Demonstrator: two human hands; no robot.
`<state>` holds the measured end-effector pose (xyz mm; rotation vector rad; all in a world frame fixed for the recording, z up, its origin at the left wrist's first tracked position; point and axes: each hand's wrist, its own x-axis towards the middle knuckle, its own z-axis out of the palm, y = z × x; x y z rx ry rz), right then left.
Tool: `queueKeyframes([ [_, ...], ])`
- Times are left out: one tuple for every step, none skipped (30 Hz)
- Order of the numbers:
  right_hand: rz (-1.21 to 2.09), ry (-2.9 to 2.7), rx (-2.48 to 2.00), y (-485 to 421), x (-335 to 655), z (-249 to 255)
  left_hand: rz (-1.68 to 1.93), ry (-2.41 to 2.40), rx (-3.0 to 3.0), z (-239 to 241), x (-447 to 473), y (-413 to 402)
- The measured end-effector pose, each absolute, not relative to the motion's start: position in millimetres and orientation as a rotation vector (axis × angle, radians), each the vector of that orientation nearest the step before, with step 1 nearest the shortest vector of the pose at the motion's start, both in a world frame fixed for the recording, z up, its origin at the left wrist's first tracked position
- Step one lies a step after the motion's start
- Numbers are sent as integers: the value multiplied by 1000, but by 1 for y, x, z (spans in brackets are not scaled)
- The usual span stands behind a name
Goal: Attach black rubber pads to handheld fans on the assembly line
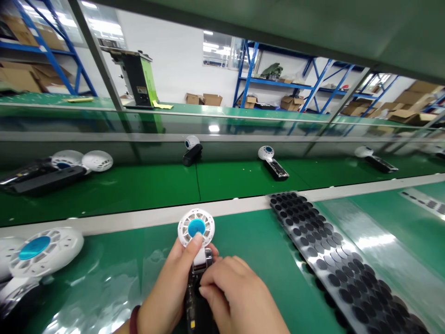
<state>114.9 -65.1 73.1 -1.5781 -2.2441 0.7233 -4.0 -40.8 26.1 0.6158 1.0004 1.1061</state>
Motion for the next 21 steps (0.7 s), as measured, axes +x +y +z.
queueKeyframes([
  [711,-2253,-1573,-65,115,73,1103,997,615,26,-4,-40],
  [703,-2260,-1572,-66,115,74,1101,992,618,27,-4,-40],
  [694,-2266,-1569,-66,115,73,1100,987,623,27,-4,-40],
  [681,-2276,-1560,-66,115,73,1099,983,627,28,-4,-40],
  [661,-2288,-1548,-67,116,72,1100,980,627,28,-4,-40],
  [635,-2301,-1529,-67,116,70,1103,981,625,28,-5,-40],
  [609,-2308,-1511,-67,117,68,1105,985,623,28,-5,-40],
  [592,-2306,-1505,-68,117,66,1106,985,623,28,-5,-40],
  [588,-2291,-1508,-68,118,64,1105,985,625,27,-5,-40],
  [603,-2263,-1520,-68,118,63,1102,987,628,27,-5,-41],
  [629,-2214,-1542,-68,117,61,1097,992,628,26,-6,-41],
  [670,-2150,-1568,-68,117,59,1096,1001,626,26,-6,-41],
  [723,-2068,-1599,-68,116,56,1100,1015,622,26,-6,-41],
  [788,-1969,-1629,-68,115,54,1100,1025,615,27,-6,-41],
  [865,-1850,-1658,-68,113,50,1100,1029,609,27,-6,-41],
  [946,-1718,-1683,-68,112,47,1100,1023,600,28,-6,-41],
  [1030,-1591,-1687,-69,110,44,1102,1009,590,29,-6,-41],
  [1113,-1488,-1668,-69,109,40,1104,993,577,29,-6,-41],
  [1191,-1411,-1632,-69,109,37,1108,974,562,30,-6,-41],
  [1271,-1364,-1586,-70,109,35,1120,961,551,30,-6,-41],
  [1347,-1338,-1537,-70,110,34,1138,955,545,30,-5,-41],
])
